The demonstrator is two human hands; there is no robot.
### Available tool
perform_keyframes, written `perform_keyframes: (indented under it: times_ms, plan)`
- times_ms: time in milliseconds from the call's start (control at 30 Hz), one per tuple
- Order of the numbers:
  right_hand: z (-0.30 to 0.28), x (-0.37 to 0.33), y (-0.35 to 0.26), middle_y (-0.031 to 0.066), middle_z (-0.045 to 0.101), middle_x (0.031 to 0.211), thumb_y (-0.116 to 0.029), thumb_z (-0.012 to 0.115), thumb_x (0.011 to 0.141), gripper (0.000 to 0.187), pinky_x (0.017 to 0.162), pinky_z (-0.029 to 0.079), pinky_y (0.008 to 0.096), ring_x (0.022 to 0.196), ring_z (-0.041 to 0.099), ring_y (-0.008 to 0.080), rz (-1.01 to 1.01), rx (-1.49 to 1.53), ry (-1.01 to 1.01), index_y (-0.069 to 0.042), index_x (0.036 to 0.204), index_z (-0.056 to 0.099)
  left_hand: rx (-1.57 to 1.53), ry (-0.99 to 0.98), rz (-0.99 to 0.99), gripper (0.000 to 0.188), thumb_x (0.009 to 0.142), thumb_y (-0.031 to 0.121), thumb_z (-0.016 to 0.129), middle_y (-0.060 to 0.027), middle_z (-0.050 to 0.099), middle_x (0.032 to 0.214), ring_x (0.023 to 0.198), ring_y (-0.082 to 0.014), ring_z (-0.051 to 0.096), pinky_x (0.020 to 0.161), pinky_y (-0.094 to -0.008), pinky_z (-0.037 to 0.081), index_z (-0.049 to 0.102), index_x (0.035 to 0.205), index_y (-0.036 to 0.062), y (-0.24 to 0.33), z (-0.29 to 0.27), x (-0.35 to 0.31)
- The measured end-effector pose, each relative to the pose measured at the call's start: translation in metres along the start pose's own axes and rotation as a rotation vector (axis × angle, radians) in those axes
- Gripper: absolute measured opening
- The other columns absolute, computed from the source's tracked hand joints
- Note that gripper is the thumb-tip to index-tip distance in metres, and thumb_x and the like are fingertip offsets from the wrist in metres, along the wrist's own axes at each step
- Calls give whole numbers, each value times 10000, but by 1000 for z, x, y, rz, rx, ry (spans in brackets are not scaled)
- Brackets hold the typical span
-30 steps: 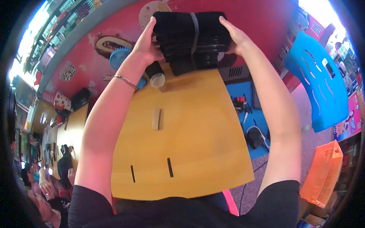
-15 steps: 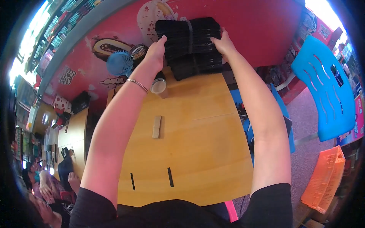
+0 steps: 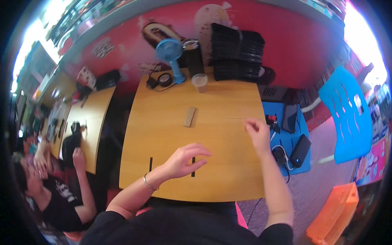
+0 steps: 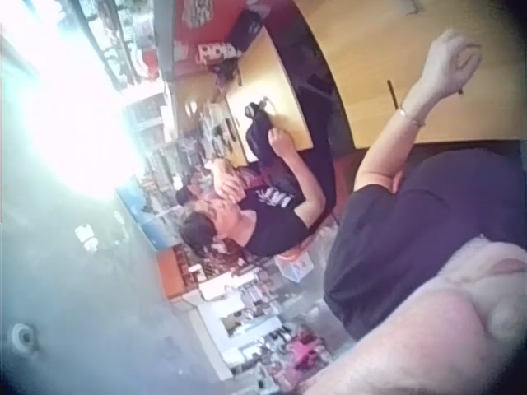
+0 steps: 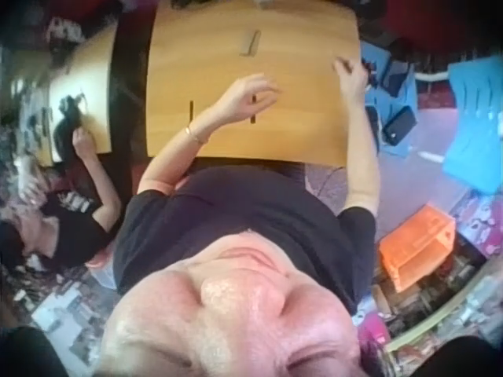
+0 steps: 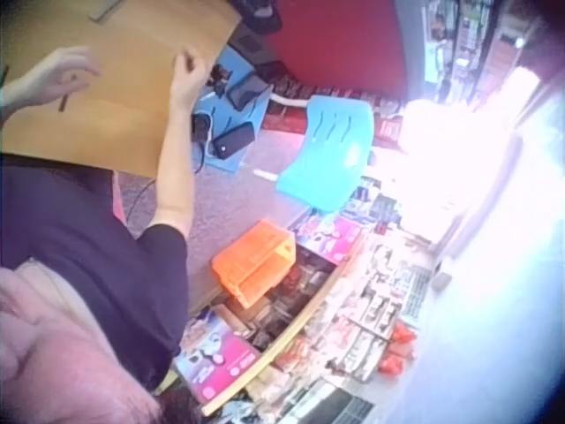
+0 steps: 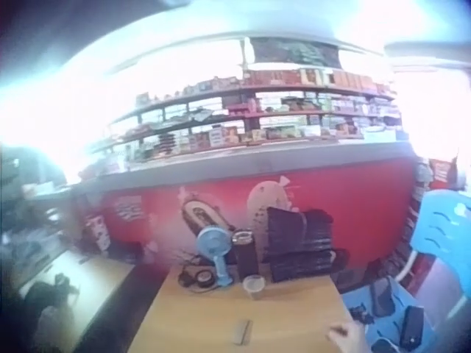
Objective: Bundling a stack of folded black fabric items with a strap.
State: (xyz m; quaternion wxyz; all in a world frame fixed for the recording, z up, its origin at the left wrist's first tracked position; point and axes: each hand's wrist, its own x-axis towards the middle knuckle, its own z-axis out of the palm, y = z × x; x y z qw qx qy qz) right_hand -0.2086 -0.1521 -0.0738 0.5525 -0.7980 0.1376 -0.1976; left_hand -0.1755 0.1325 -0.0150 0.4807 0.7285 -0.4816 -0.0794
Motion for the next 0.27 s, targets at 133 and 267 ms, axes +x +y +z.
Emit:
perform_keyframes:
  times_ms: [133, 267]
  plan:
    - [22, -82, -18, 7, 625, 785, -96, 600, 868, 137, 586, 416, 175, 661, 539, 46, 53, 107, -53, -8, 952, 662, -16, -1, -159, 114, 842, 102, 601, -115, 620, 934, 899, -277, 597, 784, -349, 480, 643, 914, 25, 2, -7, -70]
    - [42, -130, -25, 19, 637, 766, -65, 555, 888, 152, 581, 435, 192, 639, 552, 75, 132, 271, -74, -14, 1002, 641, -37, 114, -271, 150, 883, 155, 555, -117, 620, 953, 930, -252, 598, 825, -355, 475, 650, 901, 40, 2, -16, -123]
